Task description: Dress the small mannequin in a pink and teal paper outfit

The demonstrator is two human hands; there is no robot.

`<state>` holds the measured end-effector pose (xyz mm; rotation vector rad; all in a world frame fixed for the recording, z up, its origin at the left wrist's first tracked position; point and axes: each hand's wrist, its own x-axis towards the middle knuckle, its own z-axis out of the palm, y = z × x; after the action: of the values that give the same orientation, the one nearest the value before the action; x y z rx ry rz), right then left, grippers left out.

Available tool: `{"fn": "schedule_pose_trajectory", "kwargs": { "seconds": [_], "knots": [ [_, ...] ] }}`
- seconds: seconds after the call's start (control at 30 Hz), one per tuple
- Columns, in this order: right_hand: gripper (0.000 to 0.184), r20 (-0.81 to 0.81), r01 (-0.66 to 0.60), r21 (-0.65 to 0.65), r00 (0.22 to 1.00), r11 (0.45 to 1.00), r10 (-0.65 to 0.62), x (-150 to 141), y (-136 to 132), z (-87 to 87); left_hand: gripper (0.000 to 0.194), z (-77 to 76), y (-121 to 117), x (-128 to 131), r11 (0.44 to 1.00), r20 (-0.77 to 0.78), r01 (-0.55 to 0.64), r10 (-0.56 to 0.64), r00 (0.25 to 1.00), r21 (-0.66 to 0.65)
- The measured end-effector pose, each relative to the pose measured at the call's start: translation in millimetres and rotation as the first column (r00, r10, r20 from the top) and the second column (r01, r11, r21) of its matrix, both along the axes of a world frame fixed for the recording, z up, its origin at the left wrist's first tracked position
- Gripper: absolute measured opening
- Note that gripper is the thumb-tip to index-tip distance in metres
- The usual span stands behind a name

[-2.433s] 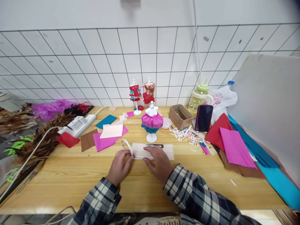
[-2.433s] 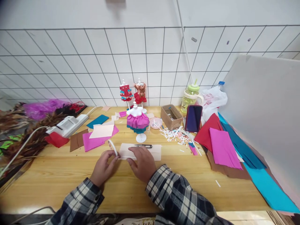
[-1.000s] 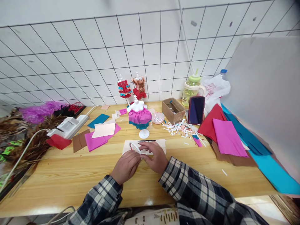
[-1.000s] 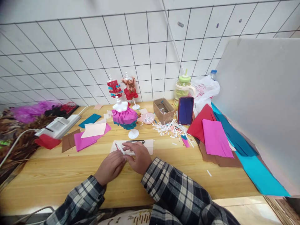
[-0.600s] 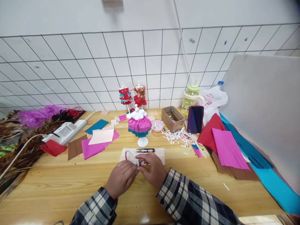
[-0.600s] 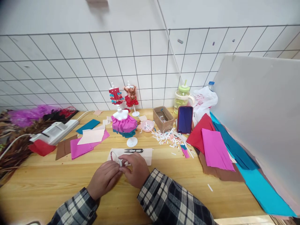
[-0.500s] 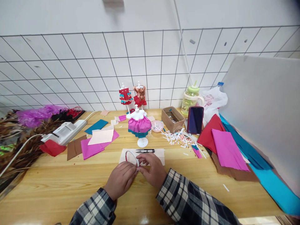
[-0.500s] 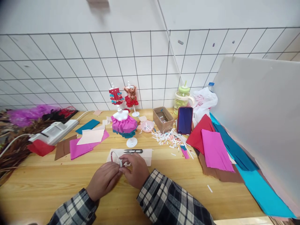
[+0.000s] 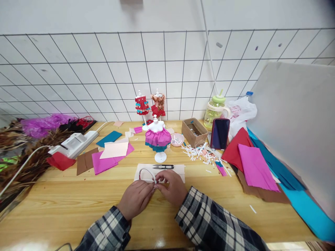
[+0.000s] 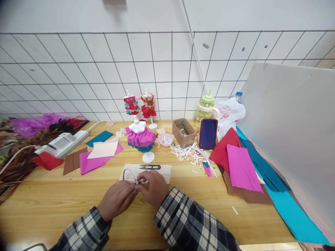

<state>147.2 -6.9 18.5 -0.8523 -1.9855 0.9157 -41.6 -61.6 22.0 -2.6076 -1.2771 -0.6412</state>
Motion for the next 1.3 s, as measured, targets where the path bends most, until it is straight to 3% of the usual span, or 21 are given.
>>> {"fn": "schedule_pose_trajectory", "kwargs": {
  "seconds": [0.17,0.3,0.37,0.5,0.73,0.9,1.07,1.3],
  "knots": [
    [0.020,-0.020,-0.014,-0.004,1.000,1.000,0.014,1.1,0.7,-1.9,0.017,-5.1,-1.1,-1.5,0.999,0.005,-0.033,0.033,0.999,0.002],
    [0.051,-0.049,0.015,0.018,0.999,1.000,-0.014,1.2,-0.5,-3.1,0.021,-7.2,-0.3,-3.1,0.999,0.017,-0.052,0.052,0.999,-0.012],
    [0.044,-0.055,0.013,0.092,0.998,0.996,-0.008,0.9,-1.0,-2.5,0.023,-6.3,-0.7,-3.6,0.998,0.035,-0.051,0.052,0.998,-0.026],
    [0.007,-0.079,0.067,0.218,0.996,0.974,-0.051,-0.2,-2.8,2.4,0.022,-1.3,-1.8,-5.3,0.994,0.085,-0.101,0.105,0.991,-0.043],
    [0.014,-0.038,0.129,0.236,0.992,0.963,-0.123,0.2,-6.1,8.4,0.025,2.0,3.5,-17.3,0.960,0.157,-0.274,0.281,0.947,-0.059],
    [0.040,0.058,0.056,0.253,0.996,0.966,-0.072,-1.6,-7.6,6.3,0.026,-0.4,2.1,-14.4,0.977,0.144,-0.196,0.206,0.968,-0.086],
    [0.013,0.030,0.116,0.235,0.991,0.965,-0.127,-3.8,-7.5,2.2,0.027,-2.3,-0.2,-9.5,0.985,0.133,-0.144,0.156,0.979,-0.095],
    [0.007,0.082,0.161,0.200,0.980,0.966,-0.180,1.9,-5.2,7.1,0.021,-2.2,1.6,-10.1,0.979,0.212,-0.146,0.175,0.962,-0.145]
  ]
}}
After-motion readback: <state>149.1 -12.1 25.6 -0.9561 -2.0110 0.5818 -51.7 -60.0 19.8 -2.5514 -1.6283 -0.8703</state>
